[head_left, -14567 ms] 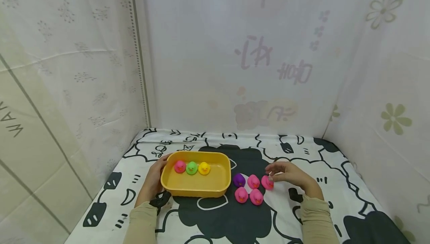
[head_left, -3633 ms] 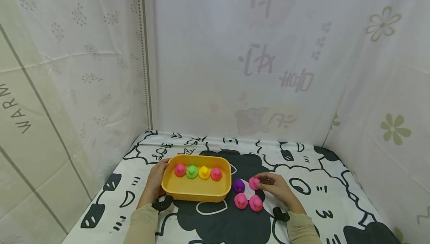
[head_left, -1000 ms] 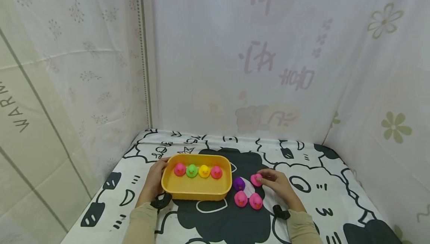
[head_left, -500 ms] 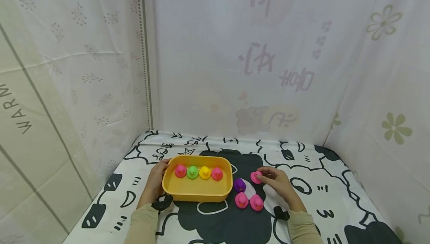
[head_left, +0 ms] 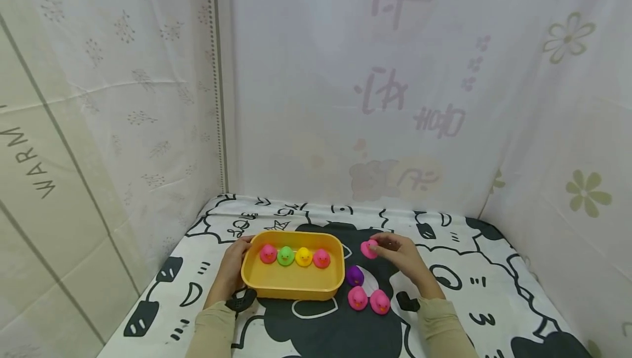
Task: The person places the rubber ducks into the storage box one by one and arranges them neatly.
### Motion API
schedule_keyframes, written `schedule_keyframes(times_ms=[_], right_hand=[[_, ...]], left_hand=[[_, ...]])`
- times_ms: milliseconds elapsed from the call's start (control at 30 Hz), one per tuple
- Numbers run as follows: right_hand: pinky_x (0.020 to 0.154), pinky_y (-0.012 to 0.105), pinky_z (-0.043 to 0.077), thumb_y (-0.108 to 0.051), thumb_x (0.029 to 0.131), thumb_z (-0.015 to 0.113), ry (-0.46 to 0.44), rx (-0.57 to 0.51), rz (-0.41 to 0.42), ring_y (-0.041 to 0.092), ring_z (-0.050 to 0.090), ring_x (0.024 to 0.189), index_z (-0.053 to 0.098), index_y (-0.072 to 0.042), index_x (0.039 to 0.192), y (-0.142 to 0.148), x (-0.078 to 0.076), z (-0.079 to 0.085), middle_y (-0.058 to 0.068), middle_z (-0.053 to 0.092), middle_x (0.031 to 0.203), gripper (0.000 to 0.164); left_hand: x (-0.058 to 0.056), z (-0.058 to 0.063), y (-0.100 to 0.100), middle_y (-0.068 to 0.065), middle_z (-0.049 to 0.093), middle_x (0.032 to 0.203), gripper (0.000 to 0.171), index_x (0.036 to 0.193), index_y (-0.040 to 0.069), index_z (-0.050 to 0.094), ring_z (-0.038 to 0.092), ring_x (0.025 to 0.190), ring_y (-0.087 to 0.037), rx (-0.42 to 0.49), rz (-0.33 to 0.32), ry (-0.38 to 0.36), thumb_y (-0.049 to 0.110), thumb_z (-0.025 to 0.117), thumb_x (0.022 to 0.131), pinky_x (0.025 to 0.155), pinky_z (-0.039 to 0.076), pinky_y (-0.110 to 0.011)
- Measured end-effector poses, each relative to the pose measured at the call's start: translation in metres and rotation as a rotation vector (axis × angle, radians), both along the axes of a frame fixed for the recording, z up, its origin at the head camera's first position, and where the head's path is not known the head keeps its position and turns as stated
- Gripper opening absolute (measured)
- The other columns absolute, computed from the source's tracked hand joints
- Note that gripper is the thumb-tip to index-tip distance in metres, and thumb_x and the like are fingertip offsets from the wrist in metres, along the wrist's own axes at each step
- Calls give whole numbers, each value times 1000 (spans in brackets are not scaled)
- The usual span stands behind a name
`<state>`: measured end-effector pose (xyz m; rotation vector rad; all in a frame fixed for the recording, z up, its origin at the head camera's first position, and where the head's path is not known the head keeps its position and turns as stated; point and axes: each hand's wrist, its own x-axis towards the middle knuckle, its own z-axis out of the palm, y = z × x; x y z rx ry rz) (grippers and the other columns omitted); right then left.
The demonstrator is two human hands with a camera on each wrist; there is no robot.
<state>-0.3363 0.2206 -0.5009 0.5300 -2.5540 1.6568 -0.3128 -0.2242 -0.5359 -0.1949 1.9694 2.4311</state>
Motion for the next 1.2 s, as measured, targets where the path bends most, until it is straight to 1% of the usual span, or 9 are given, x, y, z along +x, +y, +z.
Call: schedule_keyframes(times_ms=[133,333,500,700,800,967,1200], right_hand=[[90,31,56,-39,87,77,13,9,46,20,68,105,73,-21,115,-15,-5,11,-1,72,111,33],[90,34,57,-42,86,78,20,18,89,20,68,102,73,-23,113,-42,-16,29,-2,72,108,34],[92,38,56,-37,87,77,37,15,141,21,68,103,73,-21,113,-67,-24,41,-1,71,110,31],[89,38,57,-37,88,77,37,35,200,21,67,102,74,-22,112,-100,-36,46,-1,71,108,29],[88,36,57,-37,87,77,28,49,223,20,66,102,74,-22,113,-114,-41,48,-1,70,109,29],[89,36,56,-39,87,77,18,90,270,18,66,100,74,-22,113,-136,-44,51,-4,71,107,31],[88,31,55,-36,89,76,27,179,338,14,65,97,75,-21,110,-164,-37,59,-7,71,103,25]], left_hand=[[0,-1,0,-15,46,142,46,144,6,47,53,114,-29,-9,-2,-8,22,36,102,94,54,-34],[0,-1,0,-15,46,143,47,144,6,46,52,116,-30,-25,-2,-8,22,36,101,96,53,-35],[0,-3,0,-15,46,142,46,144,6,46,52,116,-30,-13,-2,-14,22,36,101,95,54,-33],[0,0,0,-14,44,144,47,145,6,45,50,119,-30,-12,-10,-16,22,35,102,96,53,-33],[-2,0,-1,-13,44,145,47,145,7,45,50,121,-30,-10,-8,-18,22,35,102,97,53,-33],[-3,0,-2,-14,43,147,48,146,6,44,48,126,-29,-16,-9,-18,22,33,102,98,51,-32],[-2,0,-2,-15,42,147,49,147,5,42,47,127,-30,-25,-13,-24,21,33,102,100,50,-33]])
